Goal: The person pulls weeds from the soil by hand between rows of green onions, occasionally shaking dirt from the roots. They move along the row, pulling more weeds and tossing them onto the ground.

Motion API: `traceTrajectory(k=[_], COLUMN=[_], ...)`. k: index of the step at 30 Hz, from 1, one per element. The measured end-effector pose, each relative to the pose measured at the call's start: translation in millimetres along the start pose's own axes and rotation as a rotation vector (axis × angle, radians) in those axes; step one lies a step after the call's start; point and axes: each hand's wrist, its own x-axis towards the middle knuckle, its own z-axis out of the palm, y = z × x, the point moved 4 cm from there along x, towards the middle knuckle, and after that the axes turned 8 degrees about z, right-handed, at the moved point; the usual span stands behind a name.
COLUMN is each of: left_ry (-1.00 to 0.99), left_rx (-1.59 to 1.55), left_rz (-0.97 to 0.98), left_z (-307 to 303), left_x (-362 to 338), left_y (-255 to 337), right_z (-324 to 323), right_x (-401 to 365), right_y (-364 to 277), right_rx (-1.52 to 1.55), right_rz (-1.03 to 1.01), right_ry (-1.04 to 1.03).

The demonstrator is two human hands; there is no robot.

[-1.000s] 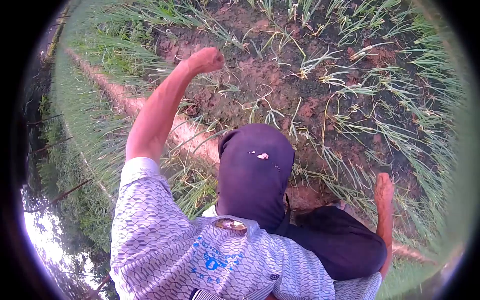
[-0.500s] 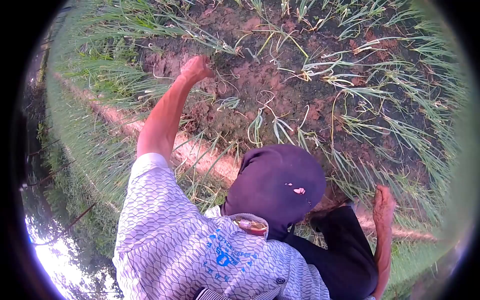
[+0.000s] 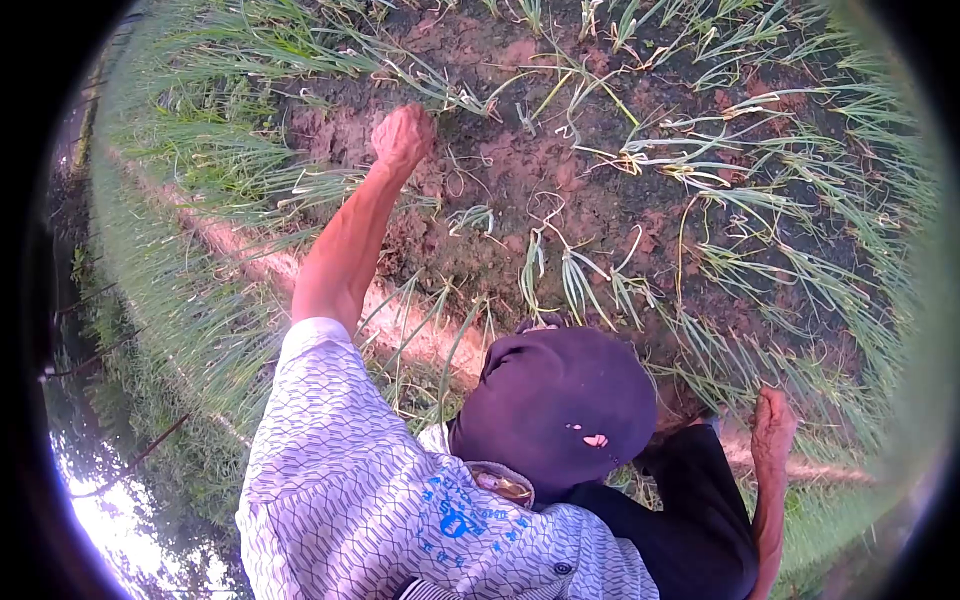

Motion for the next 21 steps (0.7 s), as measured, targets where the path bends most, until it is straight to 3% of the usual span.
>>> traceTrajectory(k=[5, 9, 13, 17, 20, 21], left_ry=[-0.062, 0.054, 0.083, 0.125, 0.180, 0.118], left_rx=[-0.061, -0.158, -0.061, -0.242, -0.434, -0.504], left_rz=[0.084, 0.013, 0.054, -0.129, -0.412, -0.384], left_z=[11, 16, 27, 30, 31, 31], left_x=[10, 5, 12, 13, 19, 21], left_y=[6, 13, 13, 0, -16, -14], right_z=[-7, -13, -18, -19, -16, -17], right_x=[-2, 0, -1, 1, 3, 2], right_y=[-5, -8, -23, -22, -30, -34], right_rx=[-0.038, -0.004, -0.105, -0.123, -0.107, -0.114], right_rz=[0.031, 0.079, 0.064, 0.010, -0.005, 0.015], right_ry=[-0.003, -0.009, -0.013, 0.010, 0.023, 0.012])
